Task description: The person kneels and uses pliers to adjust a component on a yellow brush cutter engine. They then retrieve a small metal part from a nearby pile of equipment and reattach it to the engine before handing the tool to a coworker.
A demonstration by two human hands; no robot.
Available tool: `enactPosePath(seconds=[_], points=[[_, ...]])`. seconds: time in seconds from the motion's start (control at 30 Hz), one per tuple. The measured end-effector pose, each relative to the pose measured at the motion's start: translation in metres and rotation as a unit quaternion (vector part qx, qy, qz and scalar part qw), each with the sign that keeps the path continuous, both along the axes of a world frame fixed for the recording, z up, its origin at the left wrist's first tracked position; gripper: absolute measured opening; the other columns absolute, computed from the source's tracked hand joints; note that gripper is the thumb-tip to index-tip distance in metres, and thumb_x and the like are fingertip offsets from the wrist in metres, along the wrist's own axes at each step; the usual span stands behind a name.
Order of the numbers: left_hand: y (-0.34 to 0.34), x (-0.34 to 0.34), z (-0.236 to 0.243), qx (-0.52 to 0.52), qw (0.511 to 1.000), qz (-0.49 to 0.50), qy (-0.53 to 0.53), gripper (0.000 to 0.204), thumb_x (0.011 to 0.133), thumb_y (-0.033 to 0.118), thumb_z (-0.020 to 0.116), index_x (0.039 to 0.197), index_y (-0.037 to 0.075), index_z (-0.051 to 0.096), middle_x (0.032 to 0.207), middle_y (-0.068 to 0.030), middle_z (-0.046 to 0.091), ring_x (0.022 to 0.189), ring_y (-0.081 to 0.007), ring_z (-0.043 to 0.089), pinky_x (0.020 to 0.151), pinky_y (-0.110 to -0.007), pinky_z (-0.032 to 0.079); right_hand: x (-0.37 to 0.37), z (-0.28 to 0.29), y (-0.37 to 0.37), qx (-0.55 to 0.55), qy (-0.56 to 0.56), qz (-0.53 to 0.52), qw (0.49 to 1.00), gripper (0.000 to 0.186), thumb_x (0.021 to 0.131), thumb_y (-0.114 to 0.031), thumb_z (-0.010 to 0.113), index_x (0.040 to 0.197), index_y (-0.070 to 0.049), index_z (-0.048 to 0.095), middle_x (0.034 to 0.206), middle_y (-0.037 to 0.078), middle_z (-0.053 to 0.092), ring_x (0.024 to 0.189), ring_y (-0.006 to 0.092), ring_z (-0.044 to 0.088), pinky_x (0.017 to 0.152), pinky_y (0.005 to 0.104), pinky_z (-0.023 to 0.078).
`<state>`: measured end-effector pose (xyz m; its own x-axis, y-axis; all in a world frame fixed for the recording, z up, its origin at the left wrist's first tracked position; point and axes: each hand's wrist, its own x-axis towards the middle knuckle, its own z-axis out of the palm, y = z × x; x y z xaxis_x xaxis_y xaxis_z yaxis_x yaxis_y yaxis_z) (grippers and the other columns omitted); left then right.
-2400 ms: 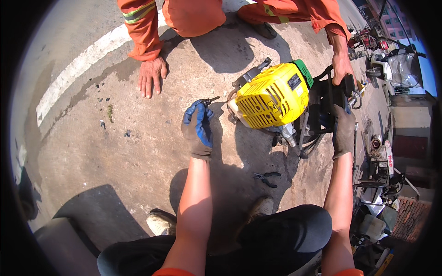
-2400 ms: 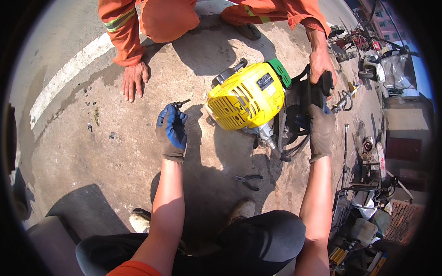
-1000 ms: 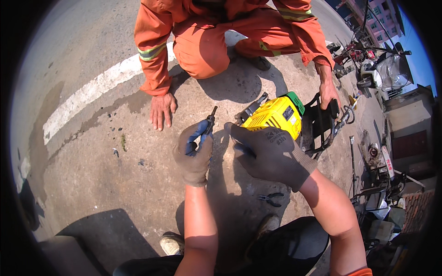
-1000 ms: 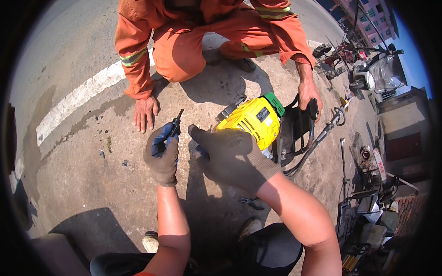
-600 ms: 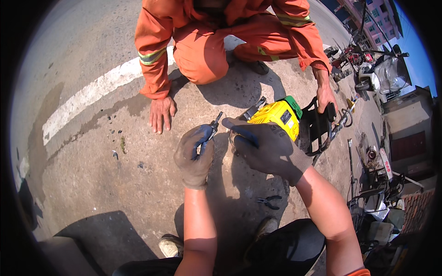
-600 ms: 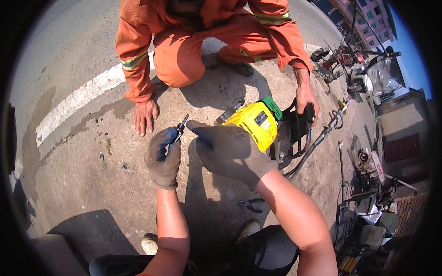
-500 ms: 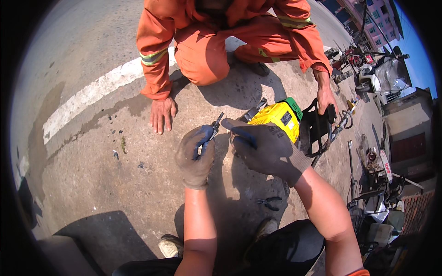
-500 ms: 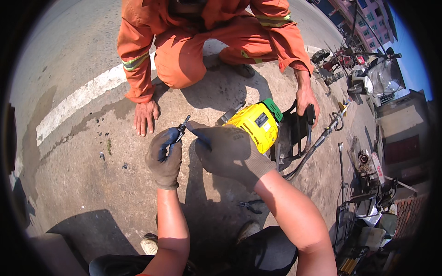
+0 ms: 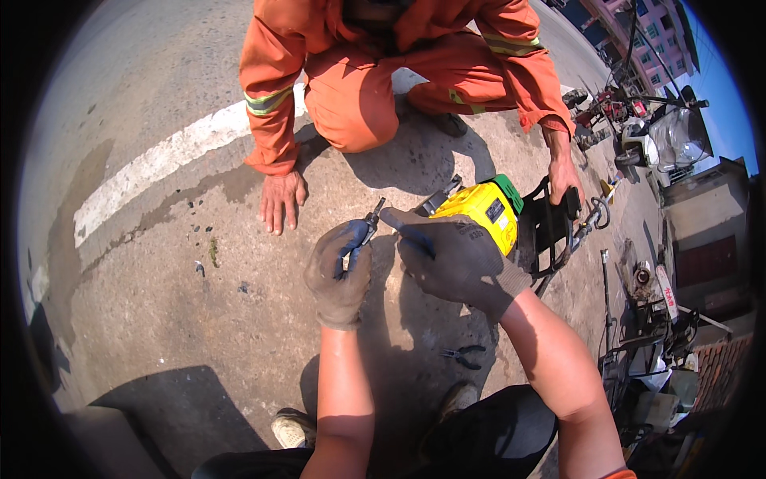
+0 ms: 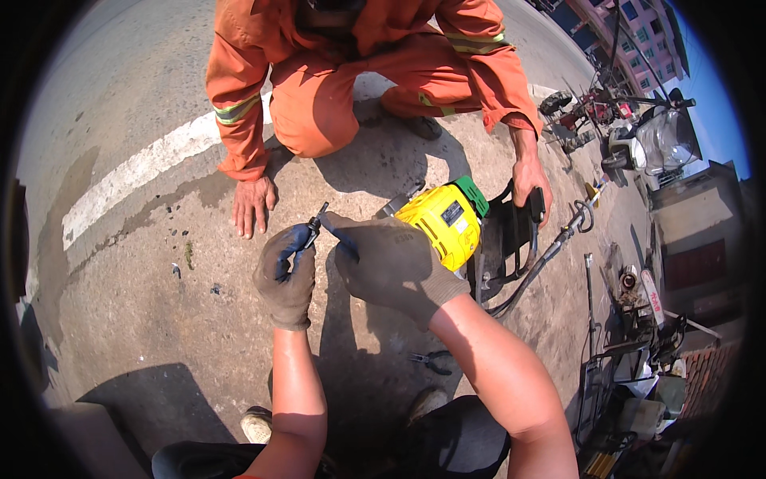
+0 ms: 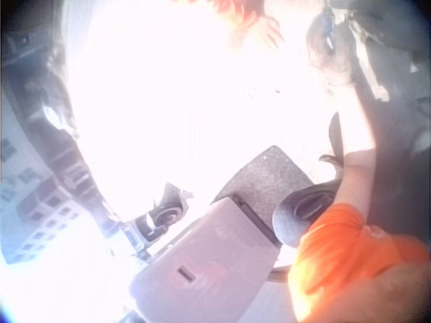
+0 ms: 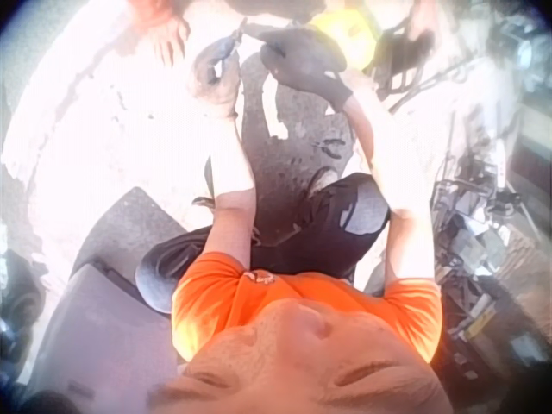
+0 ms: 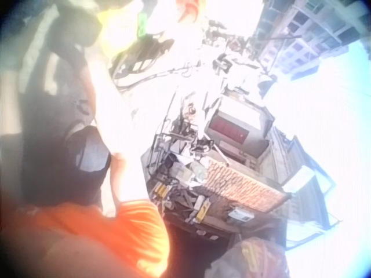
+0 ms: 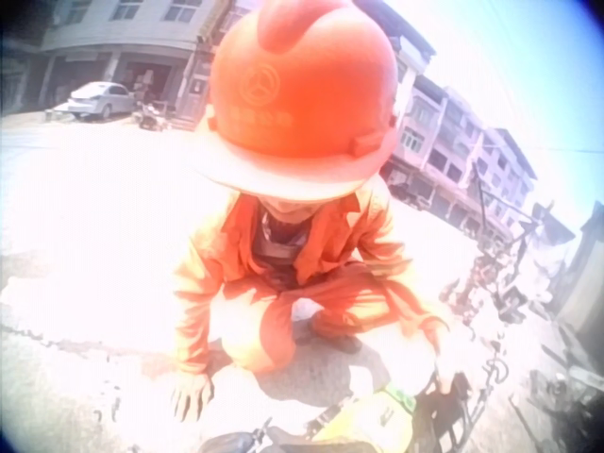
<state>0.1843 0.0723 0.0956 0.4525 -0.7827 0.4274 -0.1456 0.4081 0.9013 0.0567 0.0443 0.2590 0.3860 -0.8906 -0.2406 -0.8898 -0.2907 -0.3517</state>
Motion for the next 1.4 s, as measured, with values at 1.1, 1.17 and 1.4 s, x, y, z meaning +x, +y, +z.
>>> enactPosePath(seconds=[1.1,1.17,1.4], points=[[0.032,-0.070,-0.109,0.266,0.917,-0.156,0.252,0.020,0.087,0.008,0.065,0.106,0.003,0.066,0.090,-0.0025,0.069,0.076,-0.0055,0.060,0.068,-0.022,0.049,-0.240,-0.033,0.056,-0.138,-0.245,-0.390,0.877,0.051,0.094,-0.033,0.059,0.127,0.004,0.052,0.117,0.009,0.060,0.105,0.0153,0.057,0.086,0.0253,0.045],[0.032,-0.075,-0.110,0.289,0.915,-0.160,0.232,0.023,0.086,0.017,0.065,0.107,0.008,0.066,0.087,-0.0068,0.069,0.075,-0.0137,0.064,0.070,-0.028,0.050,-0.232,-0.042,0.039,-0.145,-0.198,-0.396,0.885,0.050,0.095,-0.035,0.055,0.126,0.005,0.054,0.119,0.011,0.060,0.102,0.0166,0.058,0.086,0.0280,0.047],[0.016,-0.094,-0.109,0.308,0.934,-0.163,0.085,0.022,0.085,0.014,0.067,0.105,0.004,0.068,0.091,-0.0082,0.071,0.078,-0.0127,0.065,0.072,-0.028,0.051,-0.213,-0.047,0.027,-0.216,-0.045,-0.473,0.853,0.049,0.094,-0.038,0.056,0.106,0.009,0.064,0.086,0.014,0.066,0.075,0.0216,0.060,0.070,0.0360,0.047]])
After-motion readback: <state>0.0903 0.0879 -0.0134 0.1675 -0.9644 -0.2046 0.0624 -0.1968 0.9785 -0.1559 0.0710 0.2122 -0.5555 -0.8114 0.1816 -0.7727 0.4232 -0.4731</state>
